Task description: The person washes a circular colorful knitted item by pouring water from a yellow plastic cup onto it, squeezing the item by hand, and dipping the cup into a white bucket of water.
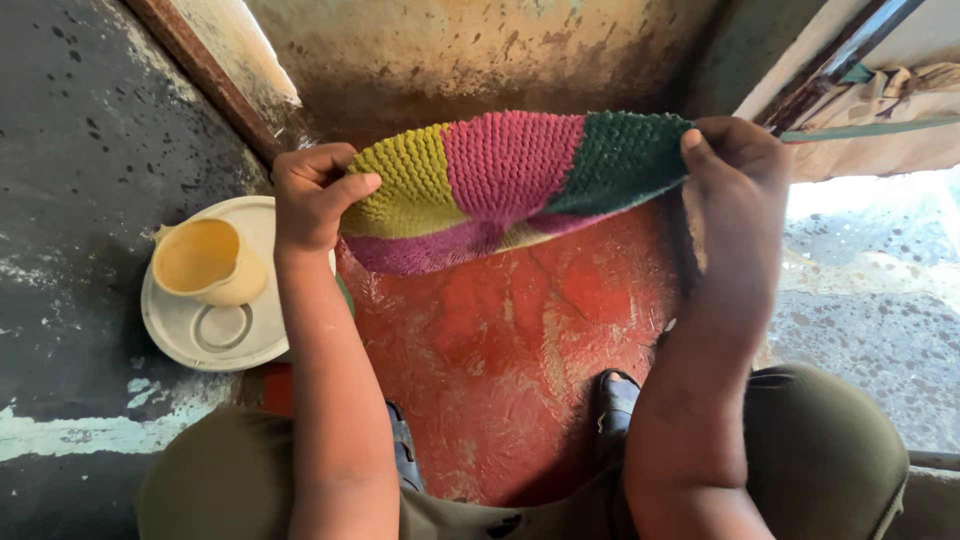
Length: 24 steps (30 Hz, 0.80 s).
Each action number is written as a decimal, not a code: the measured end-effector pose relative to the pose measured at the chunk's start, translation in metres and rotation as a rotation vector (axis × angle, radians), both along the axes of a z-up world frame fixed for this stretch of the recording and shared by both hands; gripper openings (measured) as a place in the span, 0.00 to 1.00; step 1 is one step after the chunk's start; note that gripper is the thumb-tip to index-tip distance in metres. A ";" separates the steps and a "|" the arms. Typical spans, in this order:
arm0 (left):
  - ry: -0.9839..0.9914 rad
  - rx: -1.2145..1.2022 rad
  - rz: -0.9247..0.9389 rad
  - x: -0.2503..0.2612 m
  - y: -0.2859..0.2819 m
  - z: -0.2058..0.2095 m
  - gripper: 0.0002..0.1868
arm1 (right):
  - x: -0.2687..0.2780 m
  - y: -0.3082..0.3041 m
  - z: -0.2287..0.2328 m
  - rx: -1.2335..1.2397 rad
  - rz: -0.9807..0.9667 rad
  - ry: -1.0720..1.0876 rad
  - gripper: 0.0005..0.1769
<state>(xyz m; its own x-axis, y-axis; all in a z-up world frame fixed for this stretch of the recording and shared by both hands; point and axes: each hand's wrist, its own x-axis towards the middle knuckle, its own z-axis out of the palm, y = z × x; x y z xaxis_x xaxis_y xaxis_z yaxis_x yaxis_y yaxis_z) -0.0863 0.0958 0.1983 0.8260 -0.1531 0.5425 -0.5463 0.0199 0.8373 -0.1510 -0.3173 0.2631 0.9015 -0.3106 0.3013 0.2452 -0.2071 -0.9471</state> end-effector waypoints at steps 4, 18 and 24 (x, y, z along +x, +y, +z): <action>0.059 0.163 -0.026 0.000 0.005 0.005 0.15 | 0.000 -0.001 0.002 -0.027 0.067 0.003 0.07; -0.090 0.257 0.314 0.034 -0.041 -0.046 0.09 | 0.064 -0.019 -0.083 0.077 -0.114 -0.071 0.12; 0.336 0.774 -0.100 0.035 -0.019 -0.065 0.13 | 0.081 -0.086 -0.134 -1.127 0.176 0.254 0.14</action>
